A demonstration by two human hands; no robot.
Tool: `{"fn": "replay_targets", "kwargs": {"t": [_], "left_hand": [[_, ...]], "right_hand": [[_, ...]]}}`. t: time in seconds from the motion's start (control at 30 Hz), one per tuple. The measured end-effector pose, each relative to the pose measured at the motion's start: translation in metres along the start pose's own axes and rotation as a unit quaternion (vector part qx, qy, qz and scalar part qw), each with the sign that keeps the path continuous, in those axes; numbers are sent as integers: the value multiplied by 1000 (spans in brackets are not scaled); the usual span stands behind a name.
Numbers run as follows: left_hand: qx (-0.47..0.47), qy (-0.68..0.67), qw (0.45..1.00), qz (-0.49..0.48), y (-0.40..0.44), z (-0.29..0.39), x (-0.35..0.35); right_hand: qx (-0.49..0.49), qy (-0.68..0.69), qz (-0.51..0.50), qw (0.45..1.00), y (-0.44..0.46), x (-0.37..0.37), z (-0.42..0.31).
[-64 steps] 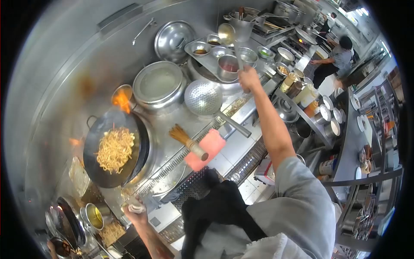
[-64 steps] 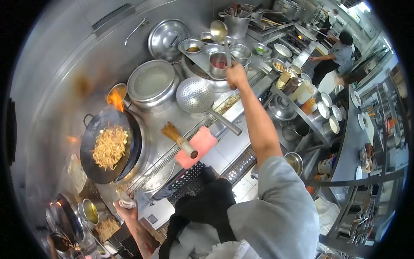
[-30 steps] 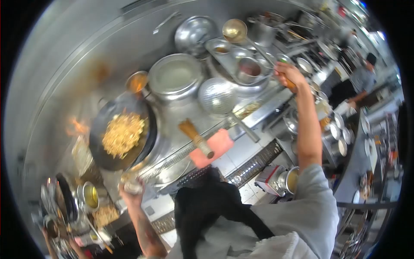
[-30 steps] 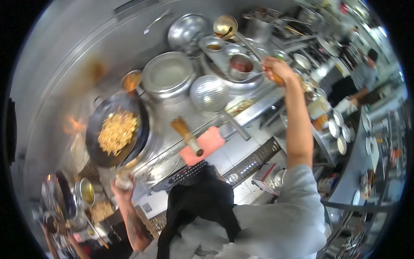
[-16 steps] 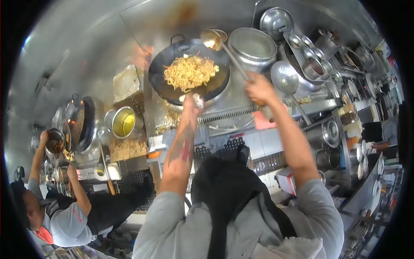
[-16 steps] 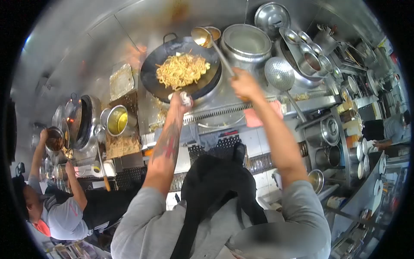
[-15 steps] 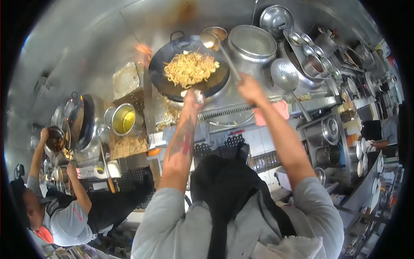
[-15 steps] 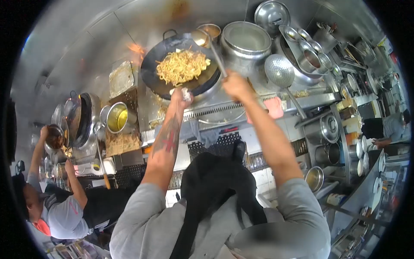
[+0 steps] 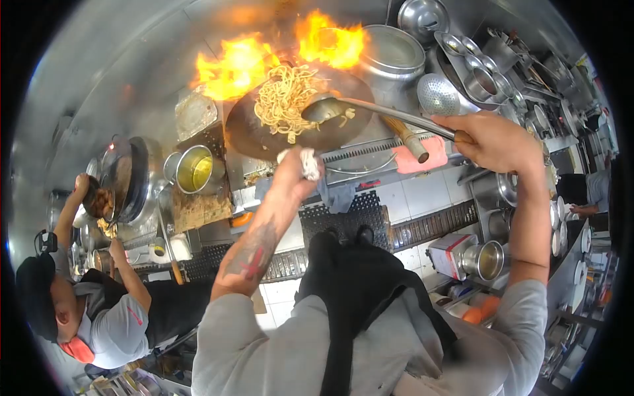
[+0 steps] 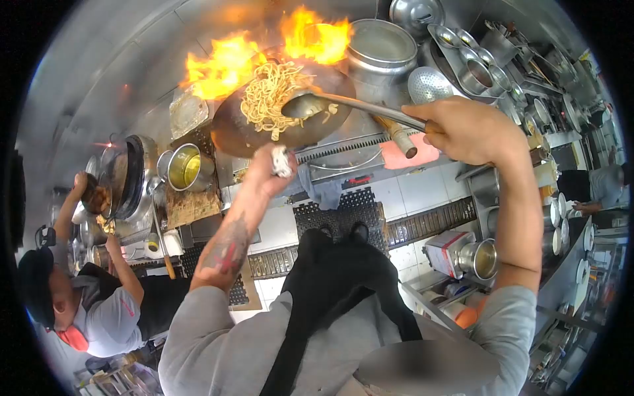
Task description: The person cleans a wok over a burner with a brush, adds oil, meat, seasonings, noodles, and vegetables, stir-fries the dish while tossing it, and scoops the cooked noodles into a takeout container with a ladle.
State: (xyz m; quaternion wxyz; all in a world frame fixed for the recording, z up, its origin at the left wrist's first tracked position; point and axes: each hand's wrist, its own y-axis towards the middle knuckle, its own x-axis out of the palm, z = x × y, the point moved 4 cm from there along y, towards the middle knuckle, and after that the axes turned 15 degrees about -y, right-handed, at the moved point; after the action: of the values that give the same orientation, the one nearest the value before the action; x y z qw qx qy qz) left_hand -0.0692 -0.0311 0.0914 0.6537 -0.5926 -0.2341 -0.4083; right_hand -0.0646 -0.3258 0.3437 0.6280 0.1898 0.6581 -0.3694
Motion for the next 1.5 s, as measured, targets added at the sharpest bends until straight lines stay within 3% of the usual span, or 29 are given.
{"fn": "replay_targets", "kwargs": {"t": [0.07, 0.13, 0.2, 0.23, 0.37, 0.47, 0.6, 0.7, 0.77, 0.9, 1.03, 1.1, 1.17, 1.27, 1.37, 1.43, 1.5], "left_hand": [[14, -18, 1000, -7, -1, 12, 20], [60, -27, 998, 19, 47, 10, 20], [61, -38, 997, 21, 103, -13, -34], [66, 19, 998, -10, 129, -24, -65], [90, 119, 989, -18, 107, -56, -108], [131, 61, 990, 7, 90, -39, -83], [123, 32, 992, -3, 143, 18, -49], [70, 31, 997, -27, 155, 40, -17], [-22, 94, 995, -1, 163, 39, -22], [58, 59, 996, 31, 76, 9, -17], [15, -30, 999, 13, 38, 14, 25], [72, -16, 996, 50, 77, 12, 18], [73, 42, 996, -26, 139, -15, -51], [37, 77, 995, -47, 136, -41, -103], [74, 117, 990, -11, 117, -38, -90], [151, 29, 988, 9, 143, -11, -70], [134, 23, 990, 31, 138, 7, -37]], "right_hand": [[-23, -15, -7, 1000, 4, 8, -9], [36, -56, 12, 998, 47, 39, -24], [17, -65, 11, 998, 94, 70, -37], [37, -69, 43, 996, 111, 88, -45], [82, -20, 126, 988, 121, 115, -56], [84, -45, 105, 990, 95, 81, -41], [21, -89, 91, 992, 67, 32, -29], [37, -122, 64, 990, 62, 28, -25], [21, -119, 34, 992, 65, 23, -23], [14, -125, -20, 992, 47, 12, -22], [10, -108, -43, 993, 77, 41, -30], [-2, -75, 35, 997, 111, 74, -37], [16, -65, 71, 995, 140, 108, -56], [56, -21, 146, 988, 128, 114, -66], [76, 28, 177, 981, 81, 126, -71], [123, 145, 239, 952, 53, 146, -75], [130, 199, 248, 939, 42, 193, -87]]}}
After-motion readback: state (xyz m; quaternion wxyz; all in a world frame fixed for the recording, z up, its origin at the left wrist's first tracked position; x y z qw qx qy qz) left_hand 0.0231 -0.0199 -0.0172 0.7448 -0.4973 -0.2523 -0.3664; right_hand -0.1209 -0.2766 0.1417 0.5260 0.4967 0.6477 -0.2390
